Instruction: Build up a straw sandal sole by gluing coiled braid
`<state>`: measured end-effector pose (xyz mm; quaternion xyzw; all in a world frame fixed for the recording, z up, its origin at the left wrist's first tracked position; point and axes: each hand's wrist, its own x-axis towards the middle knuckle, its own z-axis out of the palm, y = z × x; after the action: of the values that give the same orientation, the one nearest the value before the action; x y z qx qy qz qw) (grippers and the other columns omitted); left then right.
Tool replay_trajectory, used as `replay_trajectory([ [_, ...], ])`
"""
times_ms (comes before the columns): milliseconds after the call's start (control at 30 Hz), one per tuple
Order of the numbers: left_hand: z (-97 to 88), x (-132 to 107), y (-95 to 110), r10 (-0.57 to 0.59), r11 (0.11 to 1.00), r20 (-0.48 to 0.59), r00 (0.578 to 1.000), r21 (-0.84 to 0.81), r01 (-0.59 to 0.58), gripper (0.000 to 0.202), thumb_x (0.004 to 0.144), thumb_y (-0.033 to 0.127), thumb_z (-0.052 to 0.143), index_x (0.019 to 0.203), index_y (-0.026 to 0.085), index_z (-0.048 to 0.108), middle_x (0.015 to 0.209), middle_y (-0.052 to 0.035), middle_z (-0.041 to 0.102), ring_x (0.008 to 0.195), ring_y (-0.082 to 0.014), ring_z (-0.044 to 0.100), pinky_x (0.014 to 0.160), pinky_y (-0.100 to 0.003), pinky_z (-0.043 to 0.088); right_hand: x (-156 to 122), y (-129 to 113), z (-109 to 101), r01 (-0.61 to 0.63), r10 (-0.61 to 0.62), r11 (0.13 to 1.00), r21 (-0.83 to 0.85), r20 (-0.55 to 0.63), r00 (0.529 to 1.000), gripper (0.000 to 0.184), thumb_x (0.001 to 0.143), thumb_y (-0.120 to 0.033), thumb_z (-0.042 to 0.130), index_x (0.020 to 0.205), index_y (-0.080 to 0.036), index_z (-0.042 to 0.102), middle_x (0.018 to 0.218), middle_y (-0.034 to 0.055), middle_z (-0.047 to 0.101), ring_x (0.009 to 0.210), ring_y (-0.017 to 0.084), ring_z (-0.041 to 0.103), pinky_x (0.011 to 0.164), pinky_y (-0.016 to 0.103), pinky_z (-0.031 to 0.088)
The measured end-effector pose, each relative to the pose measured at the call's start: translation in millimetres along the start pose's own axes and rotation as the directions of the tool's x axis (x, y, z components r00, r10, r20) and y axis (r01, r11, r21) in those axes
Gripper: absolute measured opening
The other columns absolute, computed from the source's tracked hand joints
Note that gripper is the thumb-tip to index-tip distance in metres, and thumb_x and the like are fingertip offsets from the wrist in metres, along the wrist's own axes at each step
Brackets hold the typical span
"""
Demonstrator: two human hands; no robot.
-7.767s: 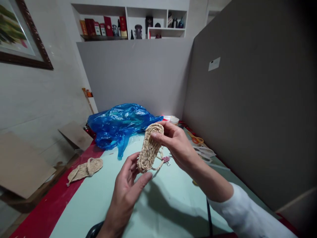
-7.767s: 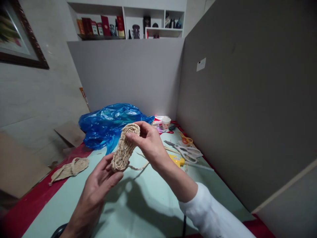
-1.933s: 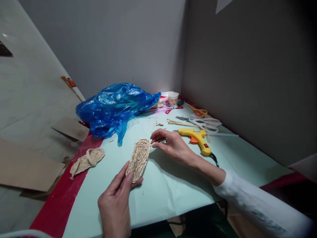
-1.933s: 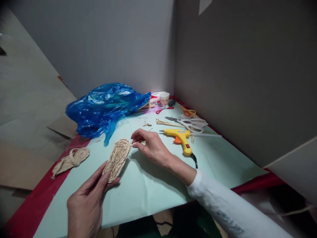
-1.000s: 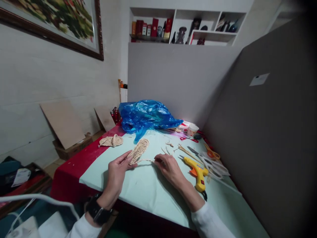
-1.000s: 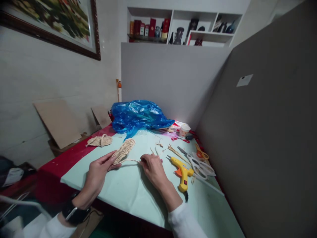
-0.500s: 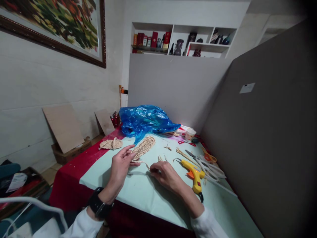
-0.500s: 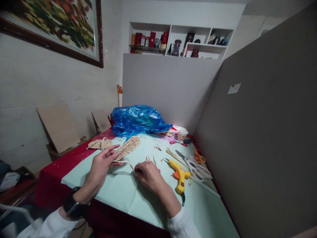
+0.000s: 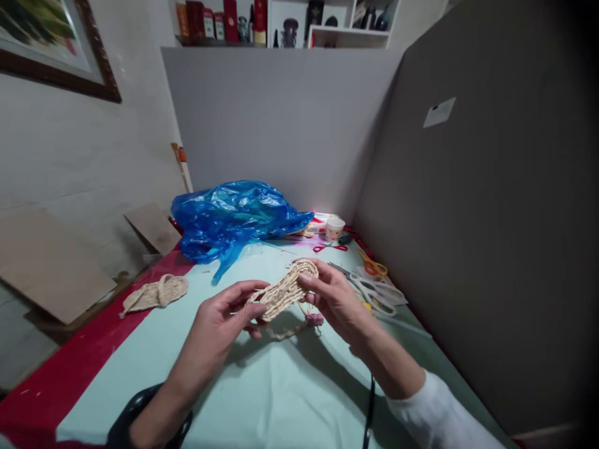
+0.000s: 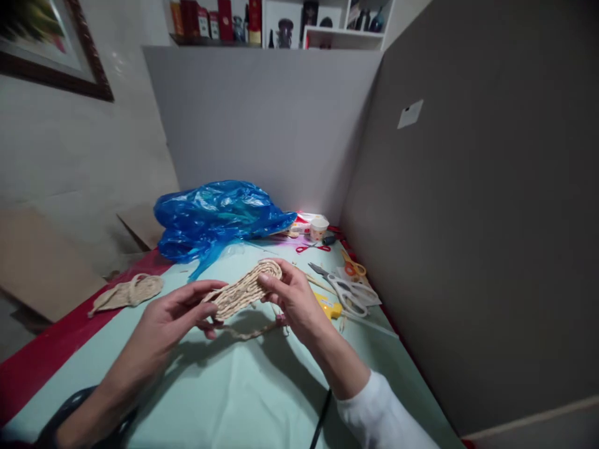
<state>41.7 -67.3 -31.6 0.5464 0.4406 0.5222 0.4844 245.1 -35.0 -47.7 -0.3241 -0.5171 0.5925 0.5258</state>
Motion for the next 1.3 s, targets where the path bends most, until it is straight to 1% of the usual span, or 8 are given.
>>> replay_trajectory([
  [100, -0.7, 13, 10, 0.015, 0.996, 0.126, 0.992, 0.08, -0.025, 0.027, 0.074, 0.034, 0.079, 0.098, 0.022, 0.082, 0.083, -0.0055, 0.079, 0.05, -0.0156, 0.065, 0.05, -0.025, 0.058, 2, -9, -11, -0.025, 0.025, 0.995, 0.093, 0.001, 1.0, 0.04, 0.081, -0.033, 0.079, 0.114, -0.019, 0.061, 0.096, 0.002, 0.06, 0.078, 0.01, 0.058, 0.064, 0.018, 0.05],
  [233, -3.8, 22, 15, 0.099, 0.963, 0.233, 0.967, 0.222, -0.152, 0.027, 0.081, 0.04, 0.072, 0.102, 0.027, 0.082, 0.091, -0.0068, 0.081, 0.06, -0.0218, 0.072, 0.053, -0.026, 0.059, 7, -13, -19, -0.054, 0.05, 0.986, 0.161, 0.027, 0.998, 0.043, 0.078, -0.033, 0.082, 0.115, -0.021, 0.064, 0.096, 0.0013, 0.059, 0.075, 0.009, 0.058, 0.062, 0.017, 0.051],
  [533, -12.8, 15, 2, 0.341, 0.755, 0.298, 0.892, 0.479, -0.448, 0.034, 0.083, 0.04, 0.071, 0.117, 0.039, 0.076, 0.109, -0.0032, 0.081, 0.081, -0.0248, 0.077, 0.071, -0.028, 0.062, 14, -12, -17, -0.097, 0.084, 0.975, 0.202, 0.069, 0.994, 0.04, 0.083, -0.032, 0.078, 0.117, -0.021, 0.062, 0.096, 0.0015, 0.059, 0.078, 0.01, 0.059, 0.066, 0.016, 0.051],
  [933, -13.3, 9, -16, 0.298, 0.716, 0.439, 0.848, 0.484, -0.503, 0.089, 0.078, 0.043, 0.079, 0.153, 0.05, 0.033, 0.113, -0.0022, 0.078, 0.091, -0.0259, 0.077, 0.079, -0.031, 0.063, 28, -14, -5, -0.221, 0.164, 0.949, 0.227, 0.243, 0.956, 0.041, 0.083, -0.034, 0.077, 0.118, -0.019, 0.06, 0.085, -0.0012, 0.059, 0.07, 0.01, 0.057, 0.062, 0.017, 0.05],
  [1067, -21.3, 12, -18, 0.352, 0.632, 0.378, 0.856, 0.579, -0.515, 0.083, 0.083, 0.048, 0.073, 0.155, 0.046, 0.032, 0.114, -0.0046, 0.072, 0.088, -0.0251, 0.073, 0.082, -0.036, 0.061, 32, -13, 4, -0.268, 0.196, 0.94, 0.212, 0.308, 0.931, 0.037, 0.087, -0.03, 0.071, 0.12, -0.02, 0.058, 0.088, -0.0013, 0.062, 0.07, 0.009, 0.059, 0.064, 0.018, 0.052],
  [1167, -24.6, 17, -14, 0.527, 0.431, 0.324, 0.786, 0.695, -0.576, 0.065, 0.09, 0.037, 0.068, 0.149, 0.043, 0.044, 0.135, -0.0066, 0.057, 0.118, -0.0289, 0.061, 0.101, -0.043, 0.05, 35, -15, 12, -0.308, 0.236, 0.938, 0.158, 0.359, 0.903, 0.031, 0.089, -0.023, 0.067, 0.118, -0.02, 0.058, 0.088, -0.0021, 0.063, 0.07, 0.007, 0.06, 0.063, 0.014, 0.05],
  [1233, -23.8, 19, -10, 0.57, 0.324, 0.413, 0.71, 0.681, -0.656, 0.059, 0.092, 0.024, 0.064, 0.146, 0.04, 0.047, 0.152, -0.0059, 0.043, 0.138, -0.0305, 0.046, 0.114, -0.046, 0.038, 37, -14, 18, -0.339, 0.273, 0.935, 0.1, 0.405, 0.873, 0.03, 0.089, -0.016, 0.062, 0.119, -0.02, 0.059, 0.086, -0.0027, 0.064, 0.069, 0.007, 0.061, 0.063, 0.014, 0.05],
  [1300, -21.6, 19, -7, 0.558, 0.304, 0.497, 0.665, 0.623, -0.72, 0.054, 0.092, 0.015, 0.059, 0.141, 0.035, 0.05, 0.158, -0.0053, 0.038, 0.145, -0.029, 0.038, 0.118, -0.045, 0.033, 39, -11, 23, -0.358, 0.308, 0.933, 0.03, 0.445, 0.841, 0.035, 0.086, -0.01, 0.06, 0.12, -0.019, 0.059, 0.089, -0.0021, 0.065, 0.073, 0.008, 0.064, 0.068, 0.015, 0.052],
])
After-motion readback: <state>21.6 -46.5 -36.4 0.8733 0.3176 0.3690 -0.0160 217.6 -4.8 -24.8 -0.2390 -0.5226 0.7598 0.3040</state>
